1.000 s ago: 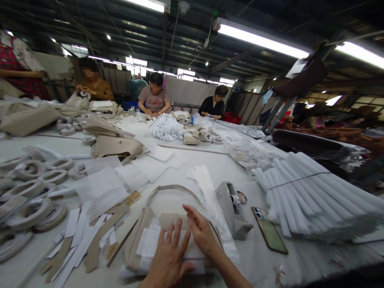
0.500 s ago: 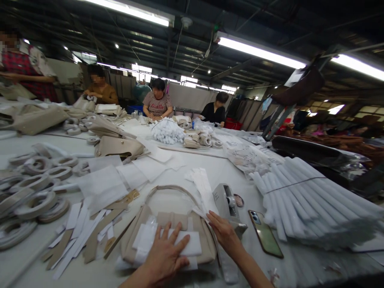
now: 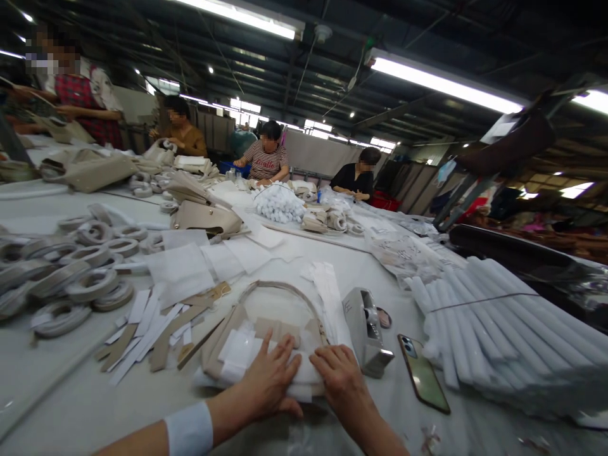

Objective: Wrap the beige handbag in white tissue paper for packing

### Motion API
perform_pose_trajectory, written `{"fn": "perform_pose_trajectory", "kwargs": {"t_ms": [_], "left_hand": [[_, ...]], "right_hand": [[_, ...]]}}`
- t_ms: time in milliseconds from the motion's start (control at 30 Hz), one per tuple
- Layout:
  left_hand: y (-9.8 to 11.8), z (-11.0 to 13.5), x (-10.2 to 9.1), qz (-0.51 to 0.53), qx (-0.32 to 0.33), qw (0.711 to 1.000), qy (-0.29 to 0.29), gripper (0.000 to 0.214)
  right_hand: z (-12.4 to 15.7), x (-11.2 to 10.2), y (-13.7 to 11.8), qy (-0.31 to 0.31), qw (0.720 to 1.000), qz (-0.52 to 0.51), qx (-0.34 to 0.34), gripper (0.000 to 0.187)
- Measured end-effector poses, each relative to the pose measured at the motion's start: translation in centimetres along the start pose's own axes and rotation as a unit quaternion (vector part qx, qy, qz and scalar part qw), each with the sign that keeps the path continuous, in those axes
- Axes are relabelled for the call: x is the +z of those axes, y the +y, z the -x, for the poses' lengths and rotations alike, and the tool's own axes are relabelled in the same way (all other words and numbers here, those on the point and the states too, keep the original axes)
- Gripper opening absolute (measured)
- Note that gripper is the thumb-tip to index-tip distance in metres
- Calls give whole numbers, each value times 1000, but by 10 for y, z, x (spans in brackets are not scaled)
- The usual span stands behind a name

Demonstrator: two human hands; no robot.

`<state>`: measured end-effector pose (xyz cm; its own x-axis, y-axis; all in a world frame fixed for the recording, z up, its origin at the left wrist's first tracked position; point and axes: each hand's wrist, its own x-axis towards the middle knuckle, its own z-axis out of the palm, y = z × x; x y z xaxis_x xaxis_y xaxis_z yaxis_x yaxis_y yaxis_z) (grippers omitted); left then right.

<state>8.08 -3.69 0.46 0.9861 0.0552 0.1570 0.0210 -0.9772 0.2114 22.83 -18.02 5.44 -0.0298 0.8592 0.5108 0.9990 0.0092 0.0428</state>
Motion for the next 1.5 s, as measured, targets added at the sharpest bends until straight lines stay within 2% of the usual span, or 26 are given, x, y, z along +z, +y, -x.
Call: {"fn": "perform_pose_trajectory", "kwargs": {"t_ms": [133,300,400,600,700,833,900,967,1067,1167,1300,1400,1500], "left_hand": [[2,-2,10,-11,-29,999,-19,78],[4,-1,20,-33,-35,999,9,70],[6,-1,20,-15,-31,999,20,68],[10,-4,12,-22,-61,998,-11,74],[7,-5,9,-38,-33,999,-19,71],[4,-8,6,-47,55,997,-2,59],[4,-9,6,-50,71,996,-11,59],[5,-9,7,-51,68,996,-20,60],[8,-6,10,-57,62,996,-22,59],[9,-2,14,-69,62,996,-17,57],[8,1,22,-77,74,994,-5,58],[4,3,27,-74,99,992,11,65],[-1,2,23,-27,110,993,20,66]], "right_hand": [[26,24,-10,44,997,58,-21,23],[39,29,-24,16,994,105,-17,22],[42,25,-31,11,997,78,-10,20],[44,16,-38,52,997,-28,45,35],[44,17,-44,38,996,-34,72,28],[49,21,-55,36,997,-10,62,22],[53,16,-58,28,998,-15,48,21],[54,5,-57,-6,997,-60,41,20],[46,-17,-43,-38,987,-136,71,26],[32,-23,-25,-38,988,-110,105,33],[29,6,-14,-97,991,-59,77,36],[45,34,-14,-80,995,-37,54,39],[61,49,-12,-59,997,-23,39,44]]}}
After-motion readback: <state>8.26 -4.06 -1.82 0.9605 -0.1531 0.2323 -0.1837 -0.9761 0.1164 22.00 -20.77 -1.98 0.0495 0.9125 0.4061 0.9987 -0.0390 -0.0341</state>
